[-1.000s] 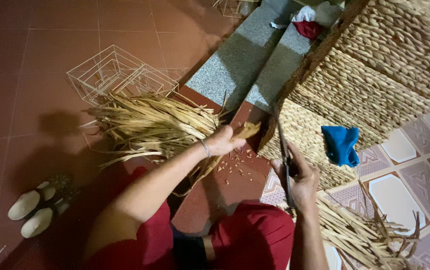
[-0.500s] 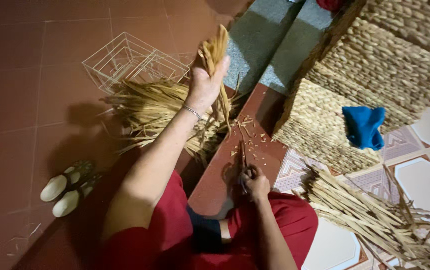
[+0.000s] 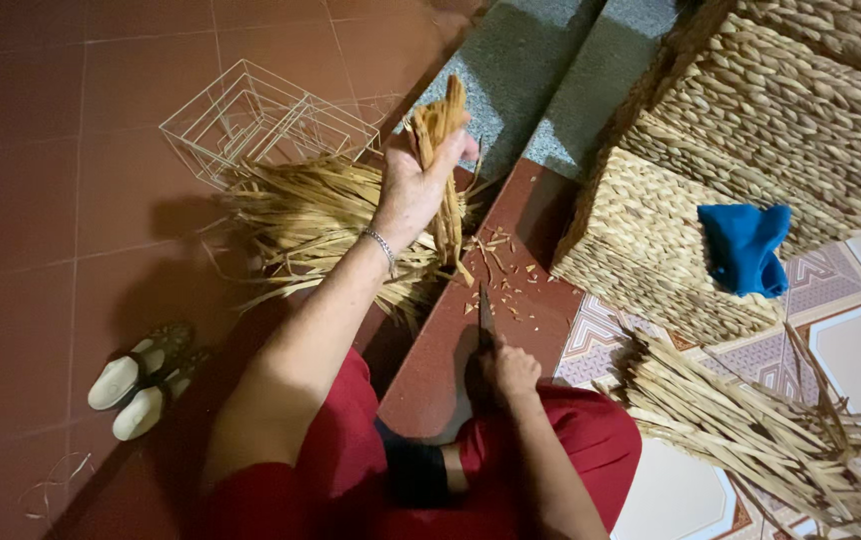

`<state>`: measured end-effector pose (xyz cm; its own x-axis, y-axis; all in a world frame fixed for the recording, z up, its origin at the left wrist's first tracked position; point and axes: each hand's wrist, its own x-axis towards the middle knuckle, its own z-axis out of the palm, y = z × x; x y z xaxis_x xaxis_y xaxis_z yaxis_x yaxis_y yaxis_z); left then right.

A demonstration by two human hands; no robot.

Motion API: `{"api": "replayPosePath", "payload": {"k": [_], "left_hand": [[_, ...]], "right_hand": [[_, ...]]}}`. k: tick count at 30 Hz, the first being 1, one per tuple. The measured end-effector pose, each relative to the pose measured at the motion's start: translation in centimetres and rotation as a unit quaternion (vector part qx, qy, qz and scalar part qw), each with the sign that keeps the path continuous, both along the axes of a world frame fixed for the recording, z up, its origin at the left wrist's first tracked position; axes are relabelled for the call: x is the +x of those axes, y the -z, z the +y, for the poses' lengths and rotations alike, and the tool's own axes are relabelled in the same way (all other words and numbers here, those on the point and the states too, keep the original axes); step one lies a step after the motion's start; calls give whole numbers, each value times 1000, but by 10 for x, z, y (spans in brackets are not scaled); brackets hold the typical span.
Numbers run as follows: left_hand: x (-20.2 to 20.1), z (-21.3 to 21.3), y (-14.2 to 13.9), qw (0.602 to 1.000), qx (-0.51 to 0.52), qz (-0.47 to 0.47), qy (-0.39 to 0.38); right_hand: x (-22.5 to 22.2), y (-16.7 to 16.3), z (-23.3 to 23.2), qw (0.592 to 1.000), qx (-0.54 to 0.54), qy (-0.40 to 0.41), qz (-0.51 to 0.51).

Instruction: The person sits on the floor and uses shears to trim the ends of dried plant strips held in the left hand. Trimmed pieces are placed on the floor beside a woven basket and a wire frame.

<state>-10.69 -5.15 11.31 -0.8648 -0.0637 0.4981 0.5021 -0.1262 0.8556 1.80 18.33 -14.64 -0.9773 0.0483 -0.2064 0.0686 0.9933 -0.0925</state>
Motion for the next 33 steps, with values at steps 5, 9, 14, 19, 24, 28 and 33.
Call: {"api": "replayPosePath", "payload": {"k": [5, 9, 14, 19, 24, 28, 33], "left_hand": [[2, 5, 4, 996, 58, -40, 50], [11, 15, 0, 995, 66, -64, 34], [21, 20, -6, 979, 142, -88, 119], [3, -13, -3, 981, 155, -82, 80], [-30, -75, 9, 951, 273, -143, 17], [-45, -91, 29, 924, 319, -210, -12], [-54, -111, 43, 945, 160, -226, -177]], "right_hand": [[-24, -42, 12, 994, -91, 8, -56], [-31, -97, -11, 906, -393, -79, 133], [-44, -125, -58, 816, -513, -154, 218], [-56, -109, -59, 743, -661, -98, 27], [-56, -136, -2, 819, -558, -35, -130], [-57, -173, 24, 834, -544, -39, -90], [-66, -211, 40, 896, -429, -113, -18]]}}
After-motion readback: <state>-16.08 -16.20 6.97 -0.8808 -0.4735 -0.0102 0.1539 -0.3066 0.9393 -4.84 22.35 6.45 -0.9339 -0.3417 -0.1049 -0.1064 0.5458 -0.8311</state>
